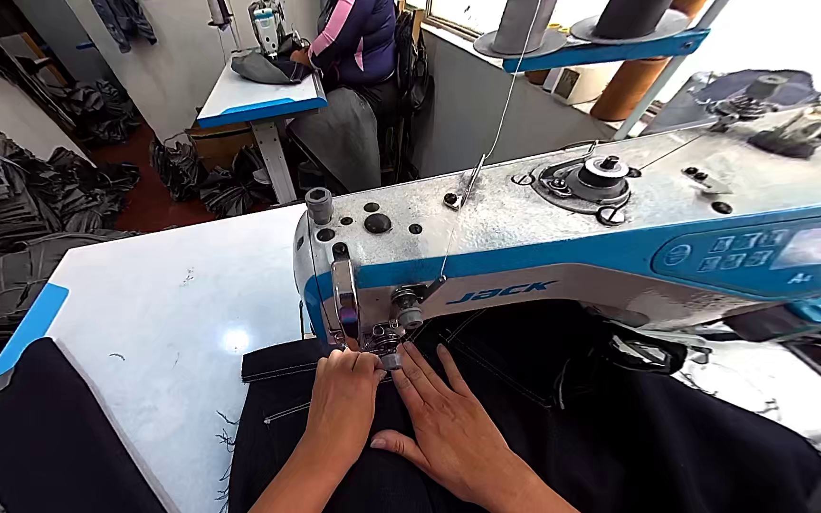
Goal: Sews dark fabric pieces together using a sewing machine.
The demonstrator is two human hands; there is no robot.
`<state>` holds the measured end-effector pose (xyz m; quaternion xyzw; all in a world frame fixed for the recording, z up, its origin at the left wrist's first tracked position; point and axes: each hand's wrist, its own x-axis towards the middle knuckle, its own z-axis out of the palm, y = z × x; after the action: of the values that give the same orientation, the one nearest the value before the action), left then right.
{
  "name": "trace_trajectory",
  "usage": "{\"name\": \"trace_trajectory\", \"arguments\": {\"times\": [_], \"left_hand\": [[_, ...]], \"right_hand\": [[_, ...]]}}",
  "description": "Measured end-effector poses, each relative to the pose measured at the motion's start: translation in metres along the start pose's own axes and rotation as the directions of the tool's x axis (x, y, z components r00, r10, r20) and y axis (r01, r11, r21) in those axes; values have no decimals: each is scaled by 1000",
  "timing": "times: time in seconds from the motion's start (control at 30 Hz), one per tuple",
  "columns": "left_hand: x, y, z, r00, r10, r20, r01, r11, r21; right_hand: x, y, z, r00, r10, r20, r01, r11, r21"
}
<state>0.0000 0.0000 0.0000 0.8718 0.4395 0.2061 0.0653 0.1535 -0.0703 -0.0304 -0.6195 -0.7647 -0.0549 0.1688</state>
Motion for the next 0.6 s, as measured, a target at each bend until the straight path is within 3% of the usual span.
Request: {"name": "trace_trajectory", "arguments": {"times": [0.1, 0.2, 0.33, 0.5, 0.6], "left_hand": [[3, 3, -2, 999, 26, 22, -27, 998, 48], [5, 0, 0, 997, 71, -13, -70, 996, 54], [-4, -12, -2, 996, 88, -27, -89, 995, -38], [-42, -58, -48, 974, -182, 133, 172, 982, 80], [-52, -89, -67, 927, -310, 211, 326, 944, -45]], "right_hand": [[-2, 0, -1, 998, 3, -59, 0, 999, 50], [-4, -1, -2, 961, -83, -264, 116, 987, 110], [-12, -1, -2, 962, -138, -234, 164, 982, 93], [-12, -3, -1, 970, -114, -215, 135, 987, 87], [-13, -5, -1, 969, -96, -228, 122, 987, 101]]}}
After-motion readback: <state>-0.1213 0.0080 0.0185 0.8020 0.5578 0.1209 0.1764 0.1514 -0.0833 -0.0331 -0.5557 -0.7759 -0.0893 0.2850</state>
